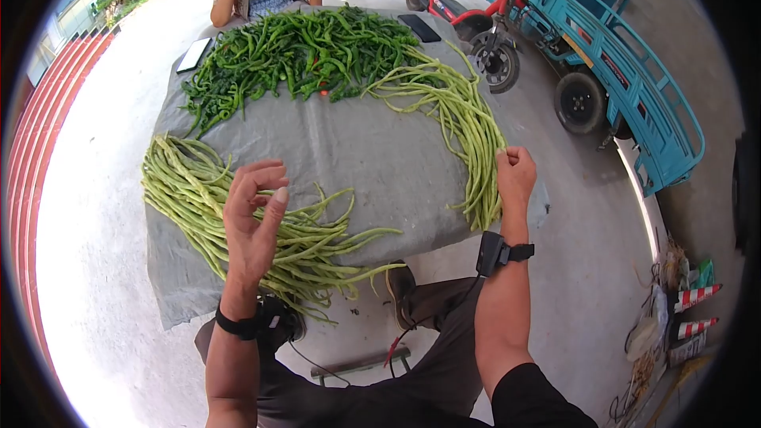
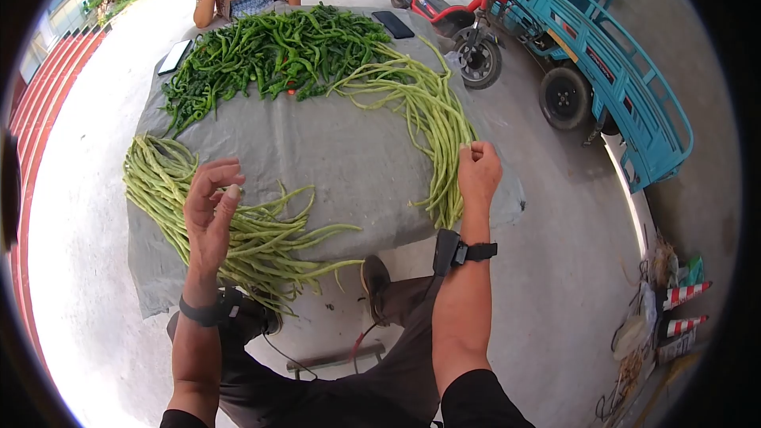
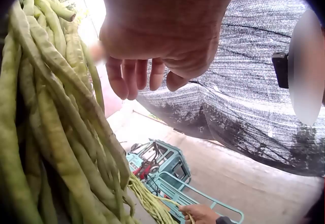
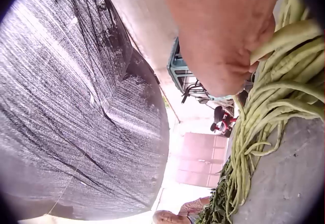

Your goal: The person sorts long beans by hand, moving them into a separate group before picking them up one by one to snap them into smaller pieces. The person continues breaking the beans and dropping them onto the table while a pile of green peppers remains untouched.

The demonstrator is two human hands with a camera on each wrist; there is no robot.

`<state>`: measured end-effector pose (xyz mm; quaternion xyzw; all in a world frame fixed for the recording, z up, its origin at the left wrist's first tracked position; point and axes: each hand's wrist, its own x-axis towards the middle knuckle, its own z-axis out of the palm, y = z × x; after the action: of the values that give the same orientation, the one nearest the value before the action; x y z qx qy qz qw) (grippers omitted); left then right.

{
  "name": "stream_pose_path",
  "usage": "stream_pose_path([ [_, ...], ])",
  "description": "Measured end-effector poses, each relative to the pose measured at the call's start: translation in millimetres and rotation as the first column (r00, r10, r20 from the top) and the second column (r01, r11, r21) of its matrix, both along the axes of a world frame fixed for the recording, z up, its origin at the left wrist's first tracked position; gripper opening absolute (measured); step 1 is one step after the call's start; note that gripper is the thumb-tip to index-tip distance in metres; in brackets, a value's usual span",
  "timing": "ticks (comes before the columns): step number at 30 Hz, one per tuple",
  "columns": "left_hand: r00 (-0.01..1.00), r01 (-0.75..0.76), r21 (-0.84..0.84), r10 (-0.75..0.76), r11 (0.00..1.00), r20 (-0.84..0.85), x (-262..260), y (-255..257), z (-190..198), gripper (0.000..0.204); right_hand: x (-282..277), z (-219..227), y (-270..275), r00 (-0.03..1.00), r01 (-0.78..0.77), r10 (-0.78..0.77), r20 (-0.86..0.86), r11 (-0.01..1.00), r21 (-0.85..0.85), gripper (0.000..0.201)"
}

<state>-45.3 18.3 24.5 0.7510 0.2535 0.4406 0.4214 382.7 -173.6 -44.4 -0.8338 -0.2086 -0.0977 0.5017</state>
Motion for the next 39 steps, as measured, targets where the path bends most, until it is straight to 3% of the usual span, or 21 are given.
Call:
stream_pose_path([
  [1,1.000,0.010,-0.008,-0.010,1.000,0.005,0.2,0.3,-0.4,0.018,-0.5,-0.4,3.4,0.998,-0.043,0.046,-0.030,0.995,0.088,0.020],
  [3,1.000,0.024,-0.023,-0.023,0.999,0.015,0.6,0.5,-3.1,0.018,-10.0,8.9,8.4,0.896,-0.141,0.259,-0.360,0.936,0.322,0.019],
  [4,0.999,0.040,-0.034,-0.040,0.999,0.016,1.2,0.1,-4.6,0.018,-21.3,18.2,11.6,0.786,-0.153,0.379,-0.489,0.885,0.440,0.018],
  [7,0.997,0.075,-0.056,-0.075,0.996,0.012,5.8,-3.6,-7.6,0.015,-67.6,41.3,26.4,0.467,-0.208,0.713,-0.524,0.664,0.718,0.018],
  [11,0.987,0.151,0.047,-0.148,0.987,-0.064,14.9,-8.0,-11.5,0.016,-136.1,50.7,57.8,0.264,-0.205,0.841,-0.472,0.527,0.825,0.018],
  [14,0.964,0.240,-0.045,-0.243,0.970,-0.108,17.9,-13.5,-11.1,0.016,-164.0,44.5,73.9,0.152,-0.268,0.895,-0.419,0.445,0.854,0.016],
  [17,0.970,0.223,0.005,-0.222,0.975,-0.098,22.9,-19.5,-5.2,0.023,-183.7,43.5,79.6,-0.022,-0.283,0.905,-0.425,0.402,0.871,0.019],
  [20,0.988,0.129,0.086,-0.121,0.988,-0.091,23.6,-19.5,-8.2,0.030,-196.5,39.6,82.7,-0.118,-0.252,0.924,-0.365,0.327,0.911,0.019],
  [23,0.989,-0.125,0.203,0.139,0.971,-0.052,20.6,-20.7,-3.0,0.023,-206.5,38.1,84.8,-0.111,-0.152,0.954,-0.278,0.260,0.954,0.019],
  [26,0.940,-0.340,0.131,0.332,0.931,0.078,16.1,-15.8,-10.3,0.016,-207.1,32.5,87.2,-0.118,-0.055,0.978,-0.175,0.169,0.984,0.018],
  [27,0.912,-0.410,0.185,0.396,0.893,0.110,15.7,-15.6,-7.3,0.014,-209.7,32.9,88.0,-0.103,-0.046,0.979,-0.177,0.173,0.984,0.018],
  [30,0.950,-0.298,-0.011,0.298,0.954,0.097,9.2,-20.0,-2.7,0.015,-218.3,34.7,88.5,-0.065,-0.030,0.982,-0.179,0.178,0.984,0.019],
  [33,0.999,-0.026,-0.117,0.031,0.993,0.043,12.9,-13.1,-23.7,0.016,-231.3,37.5,92.4,-0.075,-0.062,0.982,-0.172,0.168,0.984,0.019],
  [35,0.986,0.103,-0.286,-0.060,0.953,0.155,21.2,-22.3,-26.5,0.020,-241.3,38.9,93.8,-0.095,-0.109,0.978,-0.184,0.174,0.979,0.019],
  [37,0.953,0.244,-0.427,-0.132,0.871,0.274,23.3,-34.5,-8.5,0.027,-248.4,31.7,96.9,-0.155,-0.162,0.978,-0.141,0.116,0.980,0.018],
  [38,0.950,0.237,-0.420,-0.118,0.876,0.290,23.5,-33.5,-8.7,0.029,-251.5,28.8,97.6,-0.181,-0.186,0.976,-0.124,0.090,0.978,0.017],
  [39,0.947,0.230,-0.416,-0.103,0.880,0.305,23.8,-32.4,-9.8,0.031,-256.2,34.5,95.5,-0.167,-0.183,0.964,-0.205,0.174,0.968,0.017],
])
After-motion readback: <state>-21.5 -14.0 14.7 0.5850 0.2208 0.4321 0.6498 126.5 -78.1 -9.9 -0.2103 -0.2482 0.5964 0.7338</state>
